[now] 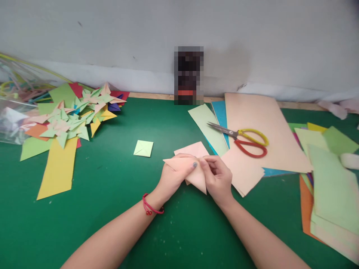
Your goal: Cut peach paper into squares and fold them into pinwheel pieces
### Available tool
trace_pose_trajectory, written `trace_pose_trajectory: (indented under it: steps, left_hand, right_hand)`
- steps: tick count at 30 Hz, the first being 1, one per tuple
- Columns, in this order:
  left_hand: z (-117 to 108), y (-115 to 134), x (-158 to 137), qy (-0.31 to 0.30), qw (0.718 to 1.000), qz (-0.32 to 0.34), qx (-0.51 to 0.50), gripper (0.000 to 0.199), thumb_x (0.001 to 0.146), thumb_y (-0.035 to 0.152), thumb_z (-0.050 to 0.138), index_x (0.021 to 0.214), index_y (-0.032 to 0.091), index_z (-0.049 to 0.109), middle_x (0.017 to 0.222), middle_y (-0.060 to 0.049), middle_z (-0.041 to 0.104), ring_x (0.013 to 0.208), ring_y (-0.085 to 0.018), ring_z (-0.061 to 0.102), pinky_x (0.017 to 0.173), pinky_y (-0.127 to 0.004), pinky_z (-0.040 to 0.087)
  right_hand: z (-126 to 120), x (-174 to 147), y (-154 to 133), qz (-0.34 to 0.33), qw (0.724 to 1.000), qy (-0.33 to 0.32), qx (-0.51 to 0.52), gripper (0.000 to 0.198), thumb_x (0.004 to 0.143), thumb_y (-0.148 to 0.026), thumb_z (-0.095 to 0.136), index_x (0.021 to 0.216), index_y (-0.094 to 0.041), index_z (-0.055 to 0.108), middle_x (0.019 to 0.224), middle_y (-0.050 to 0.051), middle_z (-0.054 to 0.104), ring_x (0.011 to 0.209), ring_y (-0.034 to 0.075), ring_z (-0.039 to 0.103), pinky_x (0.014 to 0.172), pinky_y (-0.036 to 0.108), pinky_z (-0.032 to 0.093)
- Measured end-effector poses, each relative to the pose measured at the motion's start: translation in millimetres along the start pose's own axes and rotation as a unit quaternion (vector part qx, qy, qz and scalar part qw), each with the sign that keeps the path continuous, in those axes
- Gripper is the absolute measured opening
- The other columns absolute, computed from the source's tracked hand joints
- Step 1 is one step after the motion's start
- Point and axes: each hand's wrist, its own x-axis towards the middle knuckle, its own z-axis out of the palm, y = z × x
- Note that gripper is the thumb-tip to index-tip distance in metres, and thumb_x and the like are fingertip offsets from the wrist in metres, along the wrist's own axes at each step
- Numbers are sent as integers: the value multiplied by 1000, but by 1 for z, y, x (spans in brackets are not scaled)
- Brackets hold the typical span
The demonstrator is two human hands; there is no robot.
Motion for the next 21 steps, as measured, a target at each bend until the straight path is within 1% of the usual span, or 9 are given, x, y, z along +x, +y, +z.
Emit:
trace_pose_trajectory:
  steps: [3,8,10,13,16,18,21]
  left_hand:
    - [1,1,0,13,1000,-4,11,20,71,30,66,84,16,63,76,-2,64,59,-11,58,52,-20,46]
    - [2,1,0,21,999,4,27,20,71,31,66,81,14,62,71,-1,64,60,-12,59,54,-20,47]
    - [1,0,0,18,1000,-5,23,21,70,31,67,80,13,62,73,-3,66,63,-13,60,55,-21,47]
    - [1,-4,0,12,1000,-24,17,23,70,30,67,81,11,64,82,-6,68,73,-16,62,63,-23,49]
    - [2,-6,0,13,1000,-26,-3,24,70,30,67,85,10,64,88,-8,69,79,-19,63,68,-26,50]
    - [3,-7,1,17,999,-23,-26,25,70,29,67,89,12,63,90,-8,69,78,-19,64,68,-27,51]
    - [3,-7,2,13,999,-20,-41,26,71,28,66,91,13,62,85,-7,68,70,-16,63,63,-26,52]
  right_hand:
    - [0,-1,1,-15,1000,0,-15,2,81,-20,55,79,-21,57,68,-2,61,57,12,57,49,22,42]
    - [0,-1,0,-14,1000,6,-22,3,81,-21,56,79,-20,57,68,-2,60,57,11,56,49,22,42]
    - [0,1,-1,-4,1000,21,-15,3,81,-22,56,78,-20,57,68,-2,60,58,11,56,50,22,43]
    - [0,2,-1,18,999,45,-5,6,81,-25,56,79,-20,57,67,-2,59,58,11,57,51,22,44]
    - [-1,4,0,38,997,62,4,9,80,-28,57,79,-20,57,65,-2,58,56,12,56,49,22,44]
    - [-2,5,0,53,995,78,12,10,80,-30,57,79,-20,57,63,-2,58,55,12,56,48,22,43]
    - [-3,7,0,69,993,98,19,12,80,-31,58,79,-20,56,60,-3,57,54,11,55,47,21,43]
